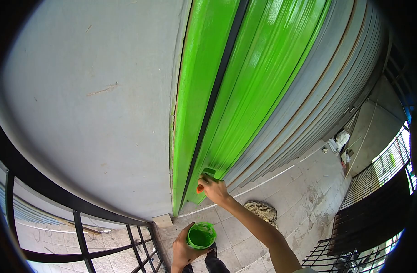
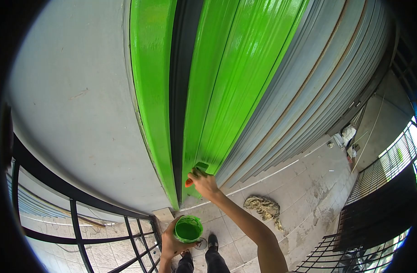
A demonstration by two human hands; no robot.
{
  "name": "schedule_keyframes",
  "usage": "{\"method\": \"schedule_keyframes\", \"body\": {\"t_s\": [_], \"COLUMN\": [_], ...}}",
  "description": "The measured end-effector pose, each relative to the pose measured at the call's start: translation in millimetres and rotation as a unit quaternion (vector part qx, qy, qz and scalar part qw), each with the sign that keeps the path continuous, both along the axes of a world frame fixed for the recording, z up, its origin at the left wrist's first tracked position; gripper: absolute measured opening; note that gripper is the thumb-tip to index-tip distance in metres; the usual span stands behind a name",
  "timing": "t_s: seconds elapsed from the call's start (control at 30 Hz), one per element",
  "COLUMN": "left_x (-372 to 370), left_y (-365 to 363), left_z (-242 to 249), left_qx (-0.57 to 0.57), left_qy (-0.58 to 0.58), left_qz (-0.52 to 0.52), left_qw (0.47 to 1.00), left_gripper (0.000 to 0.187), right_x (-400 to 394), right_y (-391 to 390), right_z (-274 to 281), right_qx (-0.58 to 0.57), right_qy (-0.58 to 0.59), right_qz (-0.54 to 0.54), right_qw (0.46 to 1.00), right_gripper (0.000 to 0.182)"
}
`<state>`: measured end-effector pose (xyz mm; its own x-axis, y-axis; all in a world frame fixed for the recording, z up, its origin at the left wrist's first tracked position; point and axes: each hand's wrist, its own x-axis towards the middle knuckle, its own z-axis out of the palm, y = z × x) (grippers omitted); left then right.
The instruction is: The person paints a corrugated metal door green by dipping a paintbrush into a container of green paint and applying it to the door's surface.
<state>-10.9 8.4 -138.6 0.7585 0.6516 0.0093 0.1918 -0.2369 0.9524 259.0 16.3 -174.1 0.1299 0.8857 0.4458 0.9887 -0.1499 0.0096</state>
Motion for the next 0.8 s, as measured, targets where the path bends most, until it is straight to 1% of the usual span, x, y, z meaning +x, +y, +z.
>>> {"method": "schedule_keyframes", "body": {"t_s": [0.07, 0.1, 0.13, 0.17, 0.2, 0.23, 0.3, 0.37, 0.4, 0.43, 0.47, 0.57, 0.6, 0.7, 0.8], "left_x": [-0.3, -1.1, -2.1, -2.7, -1.3, 0.7, 2.1, 3.5, 5.8, 8.9, 11.8, 20.9, 22.6, 28.1, 30.2], "left_y": [1.8, 3.3, 2.7, 1.9, 2.9, 4.0, 7.3, 12.5, 17.0, 22.5, 25.8, 34.1, 36.7, 40.7, 41.6], "left_z": [3.1, 2.6, 3.1, 5.5, 8.7, 13.5, 25.1, 38.9, 47.3, 54.3, 60.6, 83.6, 93.4, 105.3, 115.7], "left_qx": [0.009, 0.01, 0.007, 0.003, 0.001, -0.001, 0.012, 0.037, 0.055, 0.072, 0.088, 0.188, 0.216, 0.295, 0.342], "left_qy": [-0.009, -0.023, -0.034, -0.03, -0.026, -0.023, -0.017, -0.025, -0.037, -0.048, -0.075, -0.136, -0.14, -0.157, -0.152], "left_qz": [-0.004, -0.005, -0.006, -0.002, 0.0, 0.004, 0.001, -0.005, -0.012, -0.02, -0.03, -0.052, -0.07, -0.08, -0.089], "left_qw": [1.0, 1.0, 0.999, 1.0, 1.0, 1.0, 1.0, 0.999, 0.998, 0.996, 0.993, 0.971, 0.964, 0.939, 0.923], "left_gripper": [0.093, 0.093, 0.093, 0.093, 0.093, 0.093, 0.093, 0.092, 0.092, 0.092, 0.088, 0.084, 0.08, 0.079, 0.073], "right_x": [0.4, 0.4, 0.7, -4.2, -7.4, -11.6, -27.8, -32.8, -40.2, -48.1, -56.1, -76.2, -80.0, -87.2, -94.6], "right_y": [-9.8, -8.9, -16.1, -23.7, -30.7, -39.2, -64.3, -102.7, -115.8, -126.5, -134.2, -142.5, -139.1, -139.3, -138.0], "right_z": [-5.3, 9.6, 25.7, 50.5, 75.4, 102.6, 162.7, 197.9, 210.8, 220.6, 227.8, 237.3, 238.1, 247.7, 249.6], "right_qx": [0.01, 0.016, 0.02, 0.066, 0.112, 0.158, 0.242, 0.157, 0.1, 0.042, -0.016, -0.056, -0.027, -0.038, -0.034], "right_qy": [-0.032, -0.051, -0.012, 0.093, 0.195, 0.294, 0.421, 0.489, 0.5, 0.51, 0.519, 0.416, 0.396, 0.304, 0.254], "right_qz": [0.015, 0.027, 0.021, 0.02, 0.018, 0.018, 0.128, 0.188, 0.203, 0.217, 0.229, 0.222, 0.255, 0.255, 0.251], "right_qw": [0.999, 0.998, 1.0, 0.993, 0.974, 0.943, 0.865, 0.837, 0.836, 0.831, 0.823, 0.88, 0.882, 0.917, 0.933], "right_gripper": [0.02, 0.021, 0.019, 0.018, 0.017, 0.016, 0.011, 0.016, 0.017, 0.018, 0.02, 0.023, 0.024, 0.024, 0.025]}}
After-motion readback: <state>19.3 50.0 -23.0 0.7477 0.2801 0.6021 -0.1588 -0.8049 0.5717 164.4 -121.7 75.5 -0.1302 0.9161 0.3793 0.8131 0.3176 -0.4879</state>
